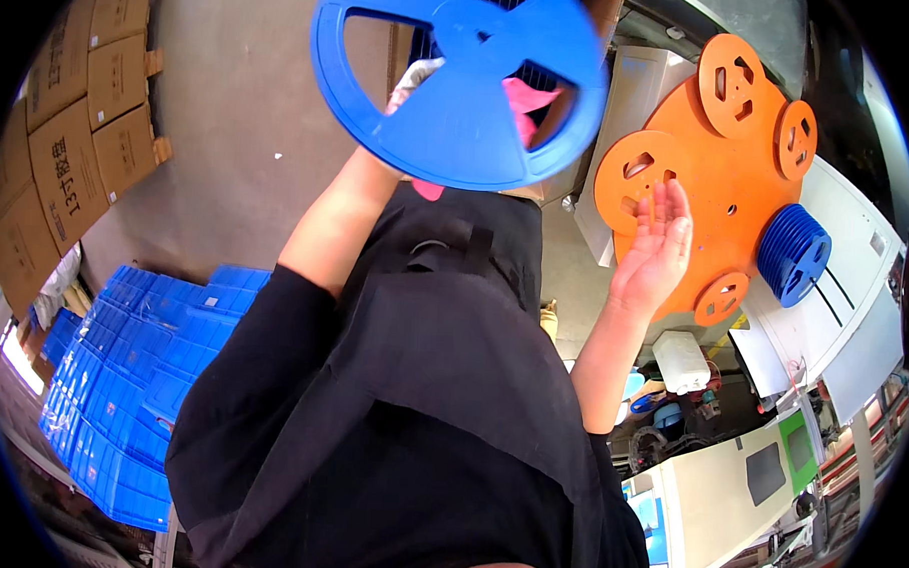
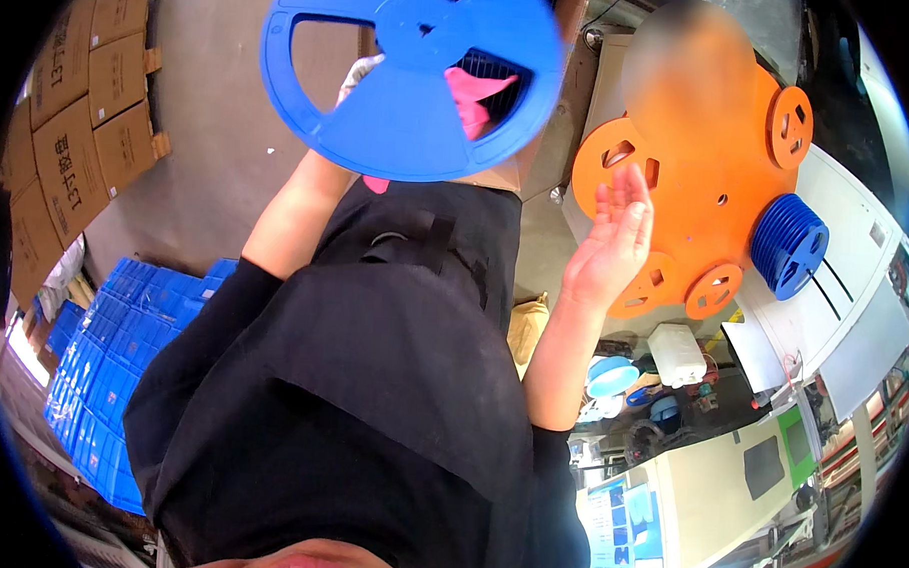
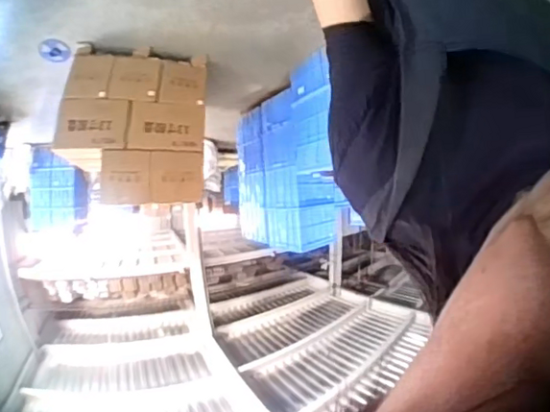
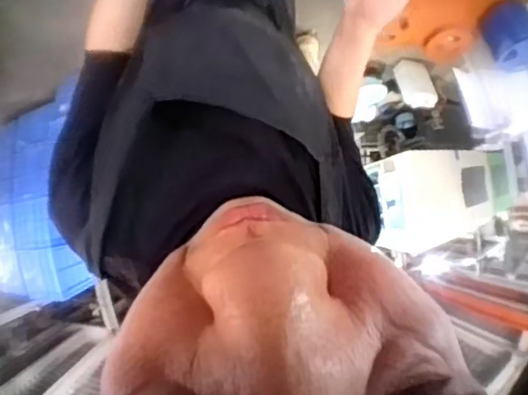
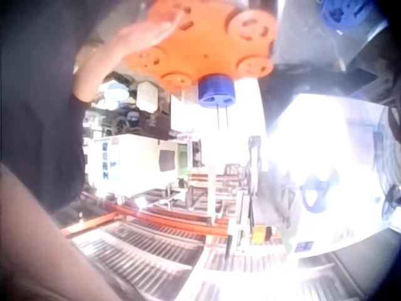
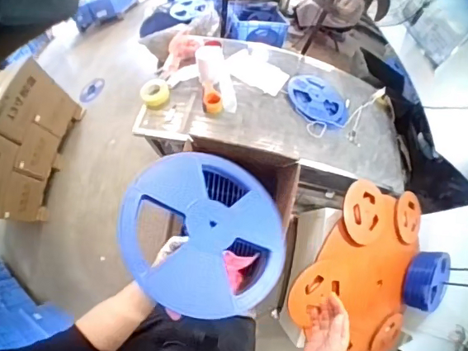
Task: The person wipes blue plastic spools with a pink cloth, handling them one at a time. They pick up each spool, wipe its surfaces, and place it into a cardboard box.
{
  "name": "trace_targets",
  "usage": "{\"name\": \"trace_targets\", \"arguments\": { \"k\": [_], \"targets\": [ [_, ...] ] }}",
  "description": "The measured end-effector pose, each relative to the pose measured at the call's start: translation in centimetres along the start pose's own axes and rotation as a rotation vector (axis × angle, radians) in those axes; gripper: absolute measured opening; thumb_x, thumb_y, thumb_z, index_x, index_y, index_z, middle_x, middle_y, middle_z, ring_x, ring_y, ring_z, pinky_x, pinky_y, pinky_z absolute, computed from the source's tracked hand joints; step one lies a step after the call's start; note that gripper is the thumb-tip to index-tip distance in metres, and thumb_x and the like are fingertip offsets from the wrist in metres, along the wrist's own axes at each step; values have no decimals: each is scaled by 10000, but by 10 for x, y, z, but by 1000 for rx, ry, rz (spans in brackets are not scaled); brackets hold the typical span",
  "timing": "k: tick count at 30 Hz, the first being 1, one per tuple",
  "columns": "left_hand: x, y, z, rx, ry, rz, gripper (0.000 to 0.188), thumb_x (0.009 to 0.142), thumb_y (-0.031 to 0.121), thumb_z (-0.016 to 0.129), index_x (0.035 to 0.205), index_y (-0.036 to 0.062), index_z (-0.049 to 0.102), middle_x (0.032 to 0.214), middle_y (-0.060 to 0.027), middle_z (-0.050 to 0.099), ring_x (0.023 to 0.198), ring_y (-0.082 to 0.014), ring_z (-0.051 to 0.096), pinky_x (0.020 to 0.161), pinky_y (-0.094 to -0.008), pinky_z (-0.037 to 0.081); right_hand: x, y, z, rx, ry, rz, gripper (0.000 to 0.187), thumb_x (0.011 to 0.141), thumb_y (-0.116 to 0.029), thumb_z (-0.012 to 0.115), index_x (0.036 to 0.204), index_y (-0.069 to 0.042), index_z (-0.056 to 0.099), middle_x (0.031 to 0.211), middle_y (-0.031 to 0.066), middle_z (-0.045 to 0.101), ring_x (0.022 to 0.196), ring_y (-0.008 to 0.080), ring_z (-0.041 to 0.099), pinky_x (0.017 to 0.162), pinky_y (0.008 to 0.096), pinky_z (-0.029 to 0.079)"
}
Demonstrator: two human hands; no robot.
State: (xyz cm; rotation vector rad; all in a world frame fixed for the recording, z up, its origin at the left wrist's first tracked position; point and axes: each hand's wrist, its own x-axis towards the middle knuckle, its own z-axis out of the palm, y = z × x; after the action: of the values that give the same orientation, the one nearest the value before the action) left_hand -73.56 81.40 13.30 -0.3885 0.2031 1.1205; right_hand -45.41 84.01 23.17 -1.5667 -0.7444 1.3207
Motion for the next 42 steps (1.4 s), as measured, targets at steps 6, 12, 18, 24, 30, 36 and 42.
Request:
{"name": "trace_targets", "arguments": {
  "k": [6,12,18,24,30,36,42],
  "targets": [
    [-9,37,-118,847,650,425,660,833,130,578,1444,75,334,1175,-56,553,979,-168,576,874,-281,492,-3,53,8,12,-57,235,341,994,-183,447,1255,24,519,1297,128,536,1188,223,518,988,367,419],
    [42,91,-174,859,694,407,673,841,145,607,1452,101,328,1284,-53,524,1076,-204,552,935,-311,467,0,92,13,-17,-116,394,331,988,-182,473,1248,15,534,1269,127,554,1174,214,528,979,345,429],
    [96,131,-186,830,643,390,616,842,196,621,1415,137,404,1224,-75,580,1025,-246,603,903,-390,510,9,122,13,-15,-111,483,332,978,-196,507,1232,13,549,1252,117,566,1158,203,536,968,330,439],
    [117,143,-211,833,632,356,628,837,175,638,1419,160,403,1200,-82,597,824,-229,660,727,-351,582,13,132,13,-13,-132,512,332,977,-206,511,1228,7,555,1253,109,568,1156,195,537,964,320,438],
    [120,136,-209,758,750,357,487,867,303,629,1316,165,500,1045,-33,637,830,-190,630,693,-368,557,15,141,7,-9,-136,525,328,980,-204,505,1224,8,558,1245,105,571,1151,192,540,960,316,437],
    [54,53,-238,790,860,425,282,931,345,509,1032,82,518,782,-107,566,611,-262,571,571,-436,505,12,150,4,-49,-168,537,352,981,-209,489,1242,24,528,1260,135,554,1161,232,539,966,351,431],
    [-38,-62,-243,1133,992,-27,487,896,291,642,1271,5,522,1089,-90,614,1047,-183,559,939,-299,431,5,159,6,-54,-215,582,349,982,-208,491,1238,26,531,1236,124,565,1137,214,552,945,325,440]
  ]
}}
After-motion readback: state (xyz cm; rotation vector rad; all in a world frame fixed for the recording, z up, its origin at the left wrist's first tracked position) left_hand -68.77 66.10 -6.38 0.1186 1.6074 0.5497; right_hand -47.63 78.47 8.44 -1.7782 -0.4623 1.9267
